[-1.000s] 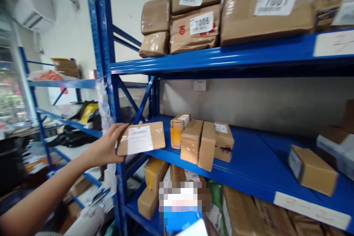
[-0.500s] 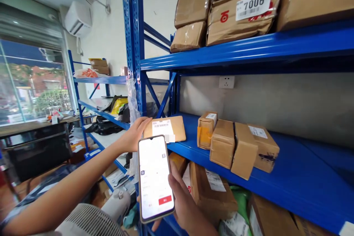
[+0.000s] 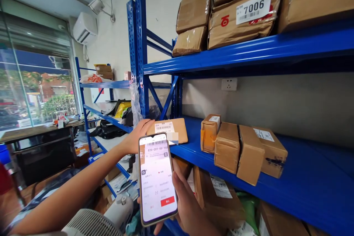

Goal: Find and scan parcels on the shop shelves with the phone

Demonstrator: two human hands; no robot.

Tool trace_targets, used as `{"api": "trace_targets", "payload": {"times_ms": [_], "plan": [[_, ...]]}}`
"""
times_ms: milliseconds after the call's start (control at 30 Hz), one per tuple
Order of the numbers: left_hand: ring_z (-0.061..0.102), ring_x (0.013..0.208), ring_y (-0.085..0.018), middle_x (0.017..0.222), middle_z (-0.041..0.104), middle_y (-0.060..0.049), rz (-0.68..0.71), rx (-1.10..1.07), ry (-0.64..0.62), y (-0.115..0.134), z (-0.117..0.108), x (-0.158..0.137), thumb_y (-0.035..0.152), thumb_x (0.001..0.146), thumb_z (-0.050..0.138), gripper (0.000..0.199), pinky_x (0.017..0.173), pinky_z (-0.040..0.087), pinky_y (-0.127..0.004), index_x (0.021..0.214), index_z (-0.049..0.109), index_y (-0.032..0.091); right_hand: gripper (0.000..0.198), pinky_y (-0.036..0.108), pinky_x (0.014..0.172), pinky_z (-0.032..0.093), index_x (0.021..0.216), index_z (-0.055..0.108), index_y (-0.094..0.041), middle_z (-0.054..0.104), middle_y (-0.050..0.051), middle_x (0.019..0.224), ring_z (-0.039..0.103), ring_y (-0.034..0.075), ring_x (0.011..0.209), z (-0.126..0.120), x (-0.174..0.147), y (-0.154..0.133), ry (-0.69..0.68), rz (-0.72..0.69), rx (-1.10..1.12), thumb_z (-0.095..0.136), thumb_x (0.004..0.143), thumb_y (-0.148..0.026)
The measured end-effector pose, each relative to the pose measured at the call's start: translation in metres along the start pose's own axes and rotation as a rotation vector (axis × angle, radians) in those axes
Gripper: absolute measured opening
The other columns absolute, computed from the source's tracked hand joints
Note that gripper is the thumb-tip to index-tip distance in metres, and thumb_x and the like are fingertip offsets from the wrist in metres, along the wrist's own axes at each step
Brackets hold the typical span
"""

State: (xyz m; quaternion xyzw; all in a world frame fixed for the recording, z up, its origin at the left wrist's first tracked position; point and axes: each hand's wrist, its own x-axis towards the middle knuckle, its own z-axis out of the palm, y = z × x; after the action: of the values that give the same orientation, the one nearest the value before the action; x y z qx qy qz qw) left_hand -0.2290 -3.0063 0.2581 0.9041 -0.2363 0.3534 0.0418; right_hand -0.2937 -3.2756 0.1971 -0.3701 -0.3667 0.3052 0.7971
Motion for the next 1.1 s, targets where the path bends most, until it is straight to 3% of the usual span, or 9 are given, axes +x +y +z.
{"api": "trace_targets", "payload": {"times_ms": [233,433,500,600,733,933,1100], "plan": [[0.034,0.130,-0.035,0.138,0.034,-0.021,0.031,0.020,0.040,-0.003,0.005,-0.002,0.056,0.067,0.072,0.105,0.112,0.032,-0.049,0.146,0.020,0.011,0.088,0.025,0.042,0.052,0.147,0.005,-0.017,0.074,0.022,0.094,0.074,0.030,0.072,-0.001,-0.004,-0.005,-0.032,-0.007,-0.025,0.044,0.086,-0.068],[0.035,0.129,-0.037,0.138,0.034,-0.021,0.034,0.000,0.050,-0.003,0.005,-0.002,0.053,0.065,0.074,0.107,0.110,0.033,-0.053,0.148,0.019,0.014,0.087,0.027,0.044,0.054,0.147,0.001,-0.024,0.067,0.022,0.117,0.072,0.034,0.089,-0.004,-0.007,-0.007,-0.041,-0.011,-0.011,0.047,0.086,-0.066],[0.035,0.129,-0.037,0.138,0.034,-0.021,0.034,0.004,0.057,-0.003,0.006,-0.002,0.051,0.065,0.075,0.107,0.110,0.033,-0.053,0.148,0.019,0.014,0.094,0.026,0.045,0.055,0.147,0.002,-0.024,0.069,0.020,0.111,0.072,0.032,0.087,-0.004,-0.009,-0.009,-0.072,-0.005,-0.049,0.060,0.082,-0.059],[0.035,0.130,-0.037,0.138,0.034,-0.022,0.037,0.013,0.067,-0.004,0.008,-0.003,0.047,0.064,0.076,0.107,0.110,0.033,-0.053,0.147,0.020,0.013,0.109,0.023,0.049,0.056,0.147,0.000,-0.024,0.071,0.017,0.107,0.072,0.029,0.086,-0.002,-0.011,-0.012,-0.052,0.010,-0.220,0.078,0.071,-0.034],[0.034,0.130,-0.037,0.139,0.034,-0.022,0.035,0.021,0.071,-0.004,0.009,-0.004,0.044,0.062,0.077,0.107,0.110,0.033,-0.054,0.147,0.020,0.012,0.106,0.024,0.049,0.059,0.146,-0.003,-0.028,0.066,0.017,0.118,0.068,0.031,0.101,0.001,-0.011,-0.014,0.039,0.036,-0.349,0.073,0.073,-0.019],[0.035,0.129,-0.036,0.137,0.035,-0.022,0.032,0.024,0.060,-0.003,0.008,-0.003,0.044,0.061,0.077,0.107,0.110,0.033,-0.051,0.146,0.022,0.010,0.106,0.024,0.053,0.060,0.146,-0.006,-0.028,0.066,0.017,0.120,0.067,0.030,0.104,0.001,-0.011,-0.016,-0.002,0.050,-0.354,0.066,0.071,-0.004],[0.035,0.130,-0.036,0.138,0.034,-0.021,0.035,0.022,0.068,-0.003,0.008,-0.003,0.042,0.062,0.076,0.106,0.110,0.033,-0.052,0.146,0.021,0.012,0.103,0.022,0.051,0.060,0.145,-0.002,-0.029,0.065,0.017,0.123,0.068,0.030,0.103,0.002,-0.011,-0.018,-0.009,0.051,-0.358,0.065,0.070,-0.003]]}}
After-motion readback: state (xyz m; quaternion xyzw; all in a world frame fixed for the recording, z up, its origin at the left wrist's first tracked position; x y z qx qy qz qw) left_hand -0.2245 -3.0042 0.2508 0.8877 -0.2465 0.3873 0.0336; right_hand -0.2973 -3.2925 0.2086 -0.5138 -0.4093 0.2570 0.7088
